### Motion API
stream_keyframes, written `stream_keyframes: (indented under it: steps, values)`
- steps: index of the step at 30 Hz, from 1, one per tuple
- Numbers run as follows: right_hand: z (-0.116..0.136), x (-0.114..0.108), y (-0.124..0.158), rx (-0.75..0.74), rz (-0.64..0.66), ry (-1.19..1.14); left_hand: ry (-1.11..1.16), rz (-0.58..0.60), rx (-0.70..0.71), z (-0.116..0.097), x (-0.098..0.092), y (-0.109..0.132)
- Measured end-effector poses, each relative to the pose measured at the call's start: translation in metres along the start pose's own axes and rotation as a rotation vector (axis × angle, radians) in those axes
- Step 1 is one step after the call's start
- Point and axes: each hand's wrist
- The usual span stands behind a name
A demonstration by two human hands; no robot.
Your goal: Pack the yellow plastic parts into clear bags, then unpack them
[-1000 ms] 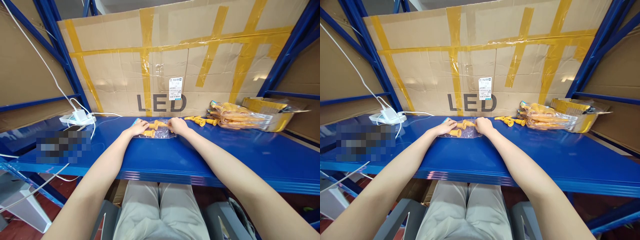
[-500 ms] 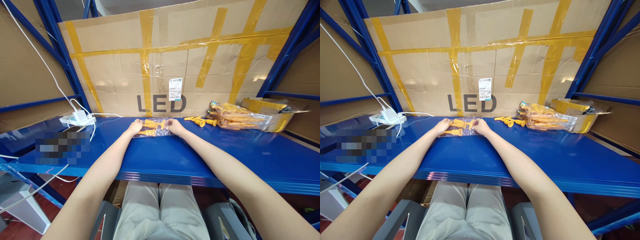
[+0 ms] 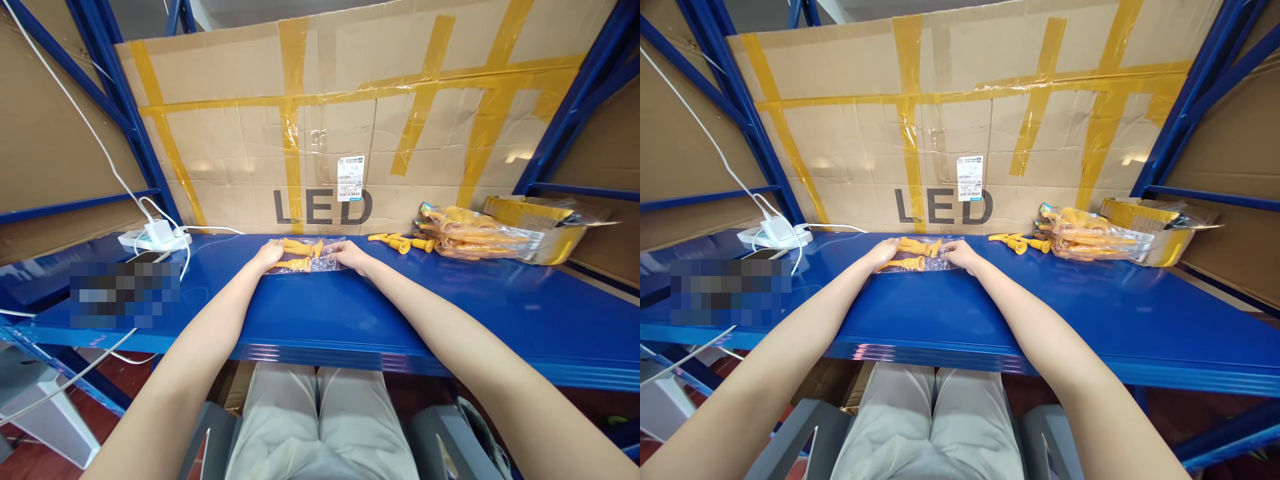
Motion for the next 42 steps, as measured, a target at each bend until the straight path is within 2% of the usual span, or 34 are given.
stream_keyframes:
  steps: [6,10,16,24,27,30,32,35,38,40,42]
  values:
    - [0.000,0.000,-0.001,0.007,0.029,0.005,-0.009,0.047,-0.027,-0.006,-0.001,0.006]
    - [0.002,-0.001,0.001,0.041,0.024,0.019,0.126,0.090,-0.020,-0.010,-0.003,0.012]
    - [-0.006,-0.008,-0.005,0.020,0.067,-0.047,0.353,0.075,-0.204,-0.015,-0.004,0.013]
    - [-0.009,-0.017,0.002,-0.012,0.380,-0.146,0.406,0.113,-0.208,-0.010,-0.003,0.008]
    - [-0.004,-0.017,0.007,0.002,0.434,-0.109,0.424,0.095,-0.183,-0.011,-0.001,0.009]
    - [-0.001,-0.013,0.008,-0.010,0.400,-0.107,0.416,0.081,-0.166,-0.010,0.001,0.008]
    - [-0.001,-0.010,0.007,-0.028,0.332,-0.109,0.354,0.076,-0.150,-0.009,0.000,0.007]
    - [0.000,-0.003,0.004,-0.034,0.193,-0.046,0.071,0.030,-0.058,-0.008,-0.005,0.007]
    - [0.001,0.003,0.002,-0.053,0.017,0.117,-0.255,-0.049,0.015,-0.013,-0.011,0.011]
    - [0.001,0.005,0.001,-0.127,-0.064,0.243,-0.382,-0.056,-0.009,-0.020,-0.014,0.016]
    - [0.001,0.005,0.001,-0.235,-0.081,0.351,-0.445,-0.028,-0.047,-0.027,-0.016,0.020]
Point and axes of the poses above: each hand's wrist, its own y-axis away from the middle knuckle, its own x-axis out of the palm, z = x × y, and after that the axes turned 13 degrees about y, right-handed
